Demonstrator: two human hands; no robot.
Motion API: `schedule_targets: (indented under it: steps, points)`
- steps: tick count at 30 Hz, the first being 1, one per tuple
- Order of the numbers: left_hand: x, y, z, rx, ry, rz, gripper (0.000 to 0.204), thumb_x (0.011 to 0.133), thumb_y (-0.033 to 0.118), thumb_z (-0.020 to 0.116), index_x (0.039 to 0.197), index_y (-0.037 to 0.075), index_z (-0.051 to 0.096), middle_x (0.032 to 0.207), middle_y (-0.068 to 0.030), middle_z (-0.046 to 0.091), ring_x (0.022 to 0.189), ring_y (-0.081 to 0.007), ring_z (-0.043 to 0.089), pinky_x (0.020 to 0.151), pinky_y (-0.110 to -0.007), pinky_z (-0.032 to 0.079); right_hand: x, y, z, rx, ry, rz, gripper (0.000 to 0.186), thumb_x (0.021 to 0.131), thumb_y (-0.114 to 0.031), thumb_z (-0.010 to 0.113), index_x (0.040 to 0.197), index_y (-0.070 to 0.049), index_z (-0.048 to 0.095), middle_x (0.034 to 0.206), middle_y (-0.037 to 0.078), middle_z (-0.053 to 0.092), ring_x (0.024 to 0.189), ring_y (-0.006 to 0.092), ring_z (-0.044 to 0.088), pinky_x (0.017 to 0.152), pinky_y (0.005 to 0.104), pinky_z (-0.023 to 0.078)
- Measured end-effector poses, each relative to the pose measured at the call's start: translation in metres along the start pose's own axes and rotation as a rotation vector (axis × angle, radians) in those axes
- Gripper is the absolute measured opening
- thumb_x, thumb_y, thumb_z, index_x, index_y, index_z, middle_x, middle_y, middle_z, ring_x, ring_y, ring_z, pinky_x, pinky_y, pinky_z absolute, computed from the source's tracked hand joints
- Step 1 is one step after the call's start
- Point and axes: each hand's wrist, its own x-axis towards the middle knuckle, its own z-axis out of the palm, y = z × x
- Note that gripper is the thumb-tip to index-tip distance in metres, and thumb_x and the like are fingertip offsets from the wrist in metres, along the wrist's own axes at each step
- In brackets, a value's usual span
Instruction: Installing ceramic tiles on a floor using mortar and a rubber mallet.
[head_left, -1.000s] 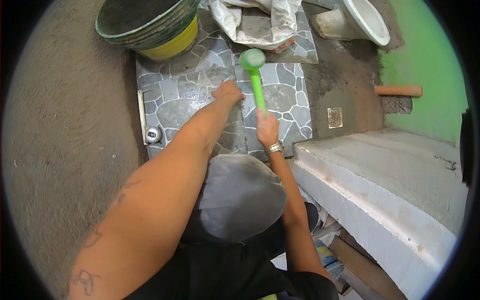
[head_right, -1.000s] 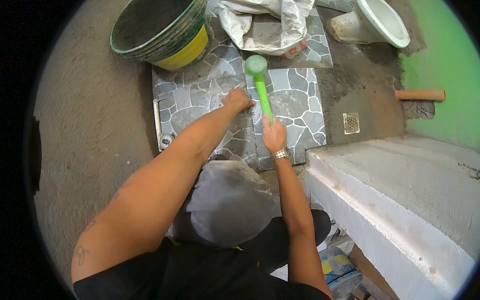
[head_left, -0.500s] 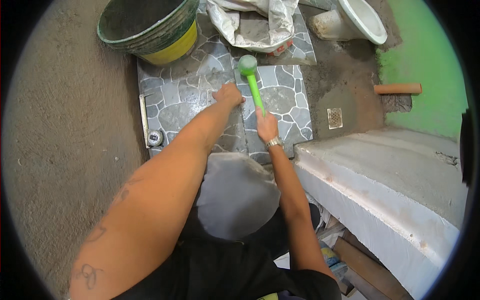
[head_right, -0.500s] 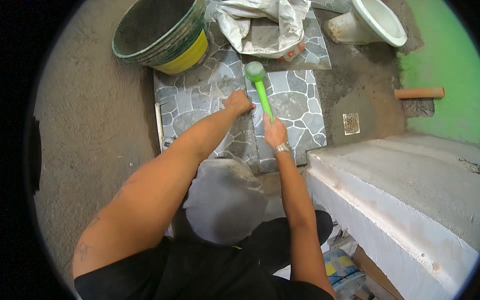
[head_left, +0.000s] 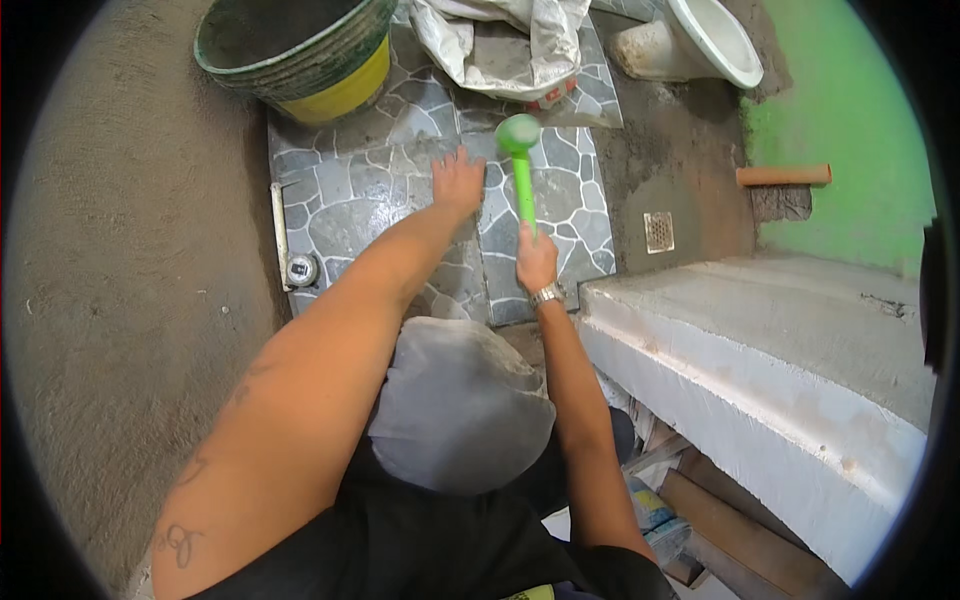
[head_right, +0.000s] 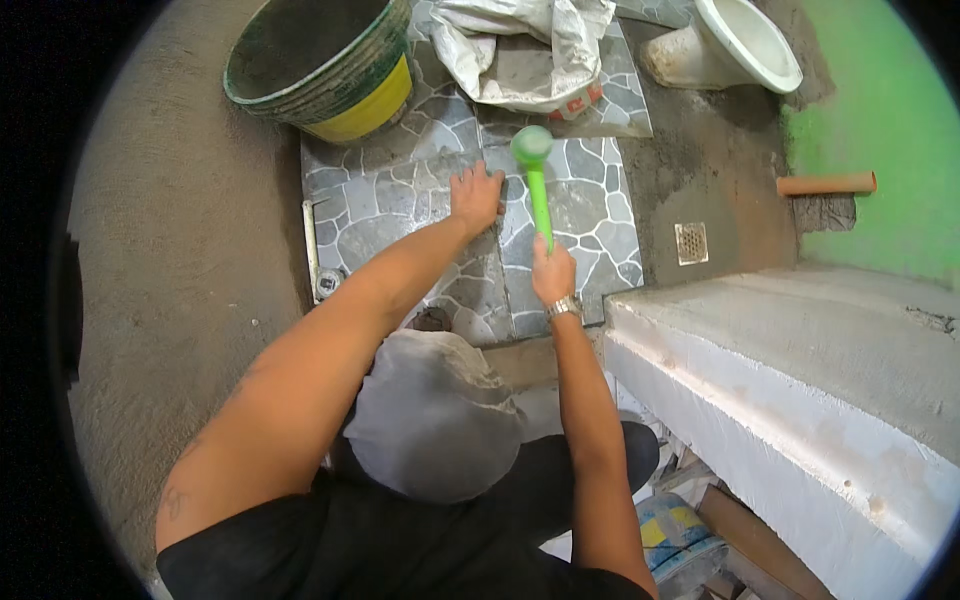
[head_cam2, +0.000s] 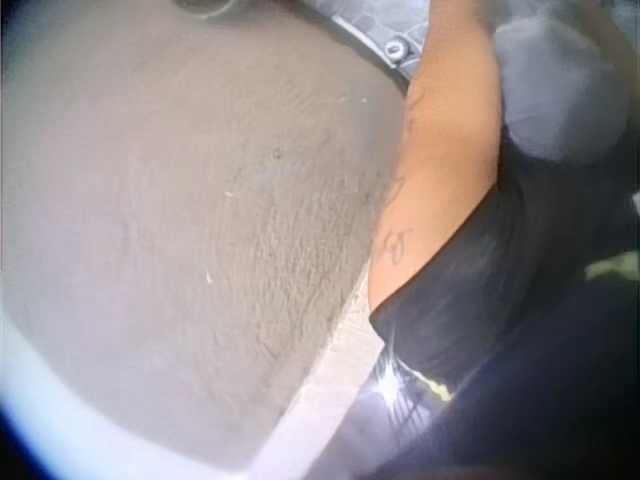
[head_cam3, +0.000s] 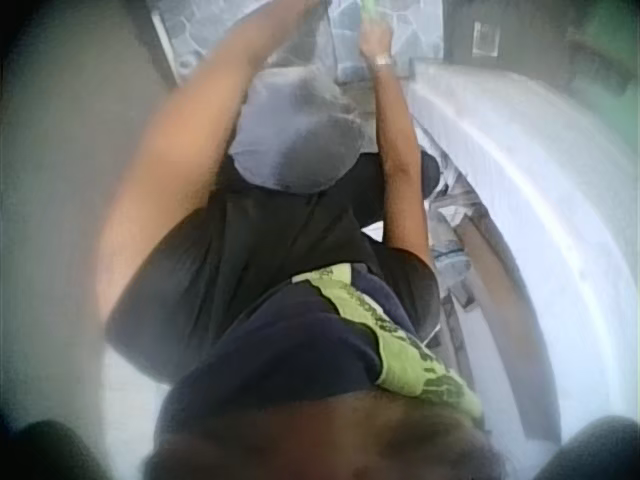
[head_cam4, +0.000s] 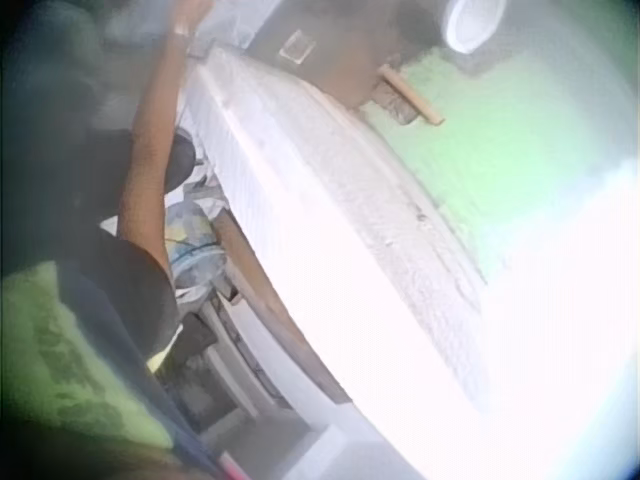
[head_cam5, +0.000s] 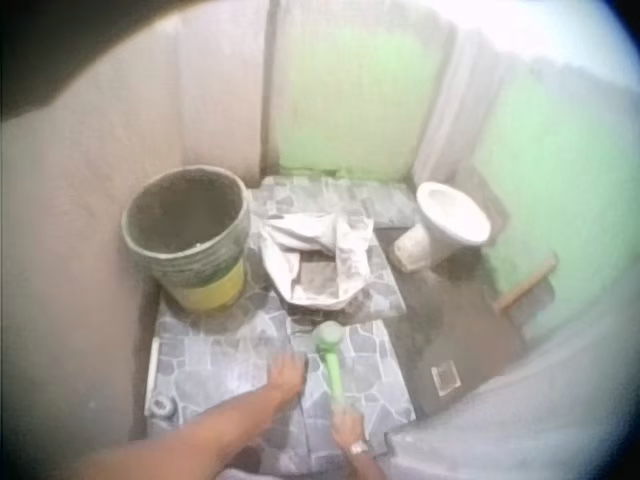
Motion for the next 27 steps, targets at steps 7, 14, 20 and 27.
schedule_targets:
  steps: [7, 14, 20, 27]
  points:
    - [-0.013, 0.030, -0.017, 0.259, -0.145, 0.260, 0.019, 0.084, 0.021, 0.066, 0.098, 0.013, 0.077, 0.108, -0.0087, 0.071, 0.113, -0.0258, 0.059, 0.093, -0.045, 0.036, 0.018, 0.039, -0.012, -0.046, -0.095, 0.198, 0.058, 0.100, -0.047, 0.043, 0.084, 0.004, 0.066, 0.083, 0.032, 0.063, 0.083, 0.0512, 0.062, 0.073, 0.0574, 0.046]
    - [-0.006, 0.011, -0.013, 0.280, -0.246, 0.366, 0.028, 0.079, 0.035, 0.076, 0.095, 0.012, 0.078, 0.096, -0.0095, 0.074, 0.110, -0.0264, 0.062, 0.091, -0.045, 0.038, -0.002, -0.033, -0.006, 0.146, 0.117, -0.120, 0.058, 0.100, -0.049, 0.046, 0.084, 0.004, 0.065, 0.078, 0.030, 0.063, 0.079, 0.0498, 0.062, 0.070, 0.0559, 0.045]
    - [0.000, 0.005, -0.002, 0.335, -0.224, 0.313, 0.025, 0.080, 0.034, 0.074, 0.093, 0.012, 0.077, 0.096, -0.0088, 0.074, 0.103, -0.0273, 0.064, 0.091, -0.042, 0.038, 0.019, -0.025, 0.006, 0.024, 0.058, -0.158, 0.059, 0.099, -0.050, 0.045, 0.086, 0.004, 0.064, 0.078, 0.031, 0.063, 0.077, 0.0516, 0.061, 0.068, 0.0571, 0.045]
    - [-0.003, 0.017, -0.009, 0.310, -0.205, 0.402, 0.020, 0.083, 0.028, 0.068, 0.093, 0.014, 0.078, 0.096, -0.0067, 0.074, 0.105, -0.0258, 0.064, 0.092, -0.041, 0.038, 0.032, 0.015, -0.007, -0.130, -0.088, -0.095, 0.061, 0.099, -0.050, 0.044, 0.082, 0.005, 0.065, 0.079, 0.031, 0.063, 0.078, 0.0520, 0.061, 0.069, 0.0583, 0.045]
